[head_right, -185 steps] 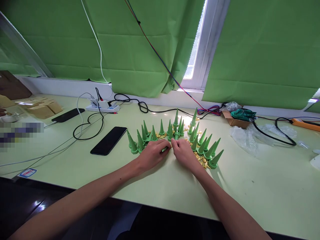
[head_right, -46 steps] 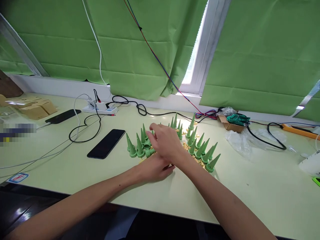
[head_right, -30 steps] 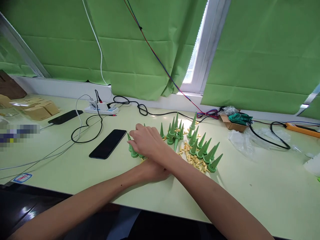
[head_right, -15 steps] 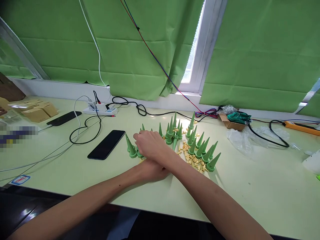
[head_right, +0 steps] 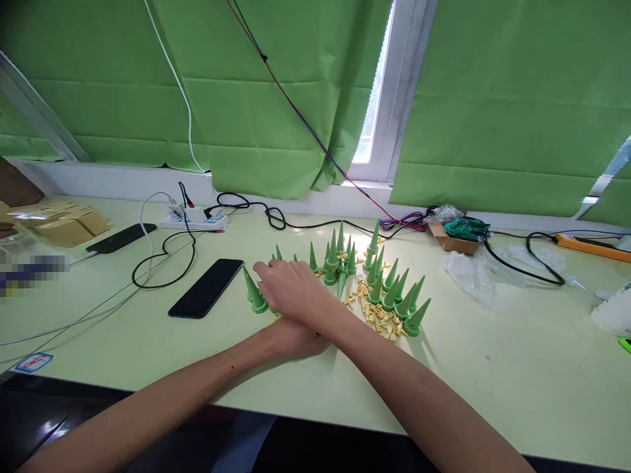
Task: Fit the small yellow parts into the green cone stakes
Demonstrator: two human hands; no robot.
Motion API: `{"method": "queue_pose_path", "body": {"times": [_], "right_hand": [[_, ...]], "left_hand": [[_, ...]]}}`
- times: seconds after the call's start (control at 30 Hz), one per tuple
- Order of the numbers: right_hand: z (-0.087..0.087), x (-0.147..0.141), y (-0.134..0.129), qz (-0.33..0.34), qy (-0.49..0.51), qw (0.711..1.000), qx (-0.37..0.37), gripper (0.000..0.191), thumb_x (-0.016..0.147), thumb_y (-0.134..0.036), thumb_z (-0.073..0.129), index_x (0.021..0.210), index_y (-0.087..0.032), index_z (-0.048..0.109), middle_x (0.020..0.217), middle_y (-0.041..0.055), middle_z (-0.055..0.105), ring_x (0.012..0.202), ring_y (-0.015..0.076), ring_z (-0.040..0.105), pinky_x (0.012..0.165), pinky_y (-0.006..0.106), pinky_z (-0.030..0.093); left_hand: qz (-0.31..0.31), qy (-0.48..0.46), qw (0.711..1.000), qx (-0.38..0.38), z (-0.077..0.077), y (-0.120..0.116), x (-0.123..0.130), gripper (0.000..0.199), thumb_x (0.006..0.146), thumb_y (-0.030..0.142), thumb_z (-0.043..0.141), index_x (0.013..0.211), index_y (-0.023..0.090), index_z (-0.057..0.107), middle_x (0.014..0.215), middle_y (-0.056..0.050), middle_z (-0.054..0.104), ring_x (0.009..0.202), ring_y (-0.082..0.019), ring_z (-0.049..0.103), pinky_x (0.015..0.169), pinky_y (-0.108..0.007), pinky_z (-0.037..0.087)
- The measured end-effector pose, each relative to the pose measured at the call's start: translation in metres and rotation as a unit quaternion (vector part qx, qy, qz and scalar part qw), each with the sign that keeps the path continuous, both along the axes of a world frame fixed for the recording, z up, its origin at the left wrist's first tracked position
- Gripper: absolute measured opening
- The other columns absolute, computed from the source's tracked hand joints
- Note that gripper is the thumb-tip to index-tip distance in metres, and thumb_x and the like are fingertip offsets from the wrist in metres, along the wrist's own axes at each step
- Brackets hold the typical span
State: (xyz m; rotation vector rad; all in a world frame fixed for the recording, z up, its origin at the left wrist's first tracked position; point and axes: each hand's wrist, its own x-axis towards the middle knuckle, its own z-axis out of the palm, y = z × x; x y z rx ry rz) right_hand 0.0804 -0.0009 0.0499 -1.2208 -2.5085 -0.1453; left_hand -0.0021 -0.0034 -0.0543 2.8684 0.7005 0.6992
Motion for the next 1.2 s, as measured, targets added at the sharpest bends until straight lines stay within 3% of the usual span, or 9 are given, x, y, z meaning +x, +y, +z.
{"method": "queue_pose_path", "body": {"times": [0.17, 0.27, 0.33, 0.4, 0.53, 0.7, 0.93, 1.2], "right_hand": [[0.003, 0.011, -0.008, -0.039, 0.059, 0.996, 0.052, 0.026, 0.103, -0.031, 0.037, 0.104, -0.017, 0.059, 0.084, 0.0049, 0.064, 0.063, 0.0146, 0.052, 0.054, 0.027, 0.023], [0.004, 0.029, -0.011, -0.075, 0.087, 0.991, 0.075, 0.028, 0.102, -0.03, 0.037, 0.103, -0.017, 0.061, 0.083, 0.0052, 0.064, 0.063, 0.0148, 0.053, 0.055, 0.027, 0.025], [0.007, 0.049, -0.013, -0.107, 0.113, 0.984, 0.092, 0.025, 0.1, -0.029, 0.04, 0.099, -0.017, 0.062, 0.083, 0.0049, 0.065, 0.064, 0.0148, 0.054, 0.056, 0.026, 0.027], [0.011, 0.075, -0.015, -0.161, 0.13, 0.973, 0.105, 0.023, 0.098, -0.028, 0.044, 0.094, -0.017, 0.064, 0.079, 0.0043, 0.065, 0.061, 0.0149, 0.053, 0.058, 0.027, 0.03], [0.019, 0.136, -0.021, -0.289, 0.129, 0.941, 0.121, 0.018, 0.09, -0.028, 0.052, 0.091, -0.018, 0.067, 0.081, 0.0061, 0.069, 0.062, 0.0171, 0.055, 0.062, 0.029, 0.035], [0.017, 0.188, -0.031, -0.413, 0.098, 0.905, 0.034, 0.017, 0.083, -0.027, 0.058, 0.092, -0.019, 0.071, 0.082, 0.0084, 0.072, 0.071, 0.0228, 0.062, 0.061, 0.031, 0.037], [0.008, 0.203, -0.032, -0.443, 0.096, 0.879, -0.152, 0.014, 0.08, -0.023, 0.061, 0.086, -0.02, 0.073, 0.085, 0.0077, 0.073, 0.054, 0.0161, 0.059, 0.051, 0.028, 0.039], [-0.007, 0.205, -0.027, -0.434, 0.118, 0.879, -0.159, 0.027, 0.063, -0.003, 0.057, 0.082, -0.016, 0.071, 0.079, 0.0086, 0.072, 0.05, 0.014, 0.057, 0.045, 0.025, 0.038]], "left_hand": [[-0.018, -0.01, 0.999, -0.037, 0.016, -0.002, 0.003, 0.041, 0.09, 0.019, 0.046, 0.131, 0.017, 0.054, 0.127, -0.01, 0.064, 0.117, -0.029, 0.058, 0.094, -0.039, 0.048], [-0.026, 0.016, 0.997, -0.075, 0.028, -0.003, 0.005, 0.027, 0.089, 0.016, 0.046, 0.11, 0.017, 0.062, 0.105, -0.007, 0.07, 0.094, -0.023, 0.064, 0.074, -0.032, 0.047], [-0.019, 0.058, 0.995, -0.084, 0.034, -0.004, 0.006, 0.018, 0.09, 0.018, 0.045, 0.085, 0.017, 0.062, 0.079, -0.004, 0.067, 0.071, -0.018, 0.06, 0.06, -0.029, 0.04], [-0.017, 0.08, 0.993, -0.085, 0.037, -0.005, 0.006, 0.024, 0.092, 0.021, 0.044, 0.073, 0.017, 0.057, 0.068, -0.002, 0.061, 0.06, -0.015, 0.054, 0.056, -0.029, 0.034], [-0.017, 0.08, 0.993, -0.089, 0.039, -0.006, 0.005, 0.025, 0.094, 0.022, 0.043, 0.075, 0.018, 0.057, 0.069, -0.002, 0.061, 0.06, -0.013, 0.052, 0.056, -0.028, 0.032], [-0.019, 0.078, 0.992, -0.099, 0.038, -0.006, 0.004, 0.024, 0.095, 0.023, 0.043, 0.078, 0.018, 0.059, 0.071, -0.002, 0.063, 0.061, -0.014, 0.054, 0.056, -0.028, 0.032], [-0.02, 0.073, 0.99, -0.116, 0.041, -0.006, 0.004, 0.026, 0.095, 0.024, 0.042, 0.077, 0.017, 0.059, 0.07, -0.002, 0.062, 0.06, -0.014, 0.053, 0.055, -0.028, 0.031], [-0.015, 0.082, 0.99, -0.111, 0.039, -0.005, 0.004, 0.025, 0.095, 0.024, 0.041, 0.078, 0.018, 0.058, 0.071, -0.002, 0.063, 0.06, -0.014, 0.054, 0.055, -0.027, 0.029]]}}
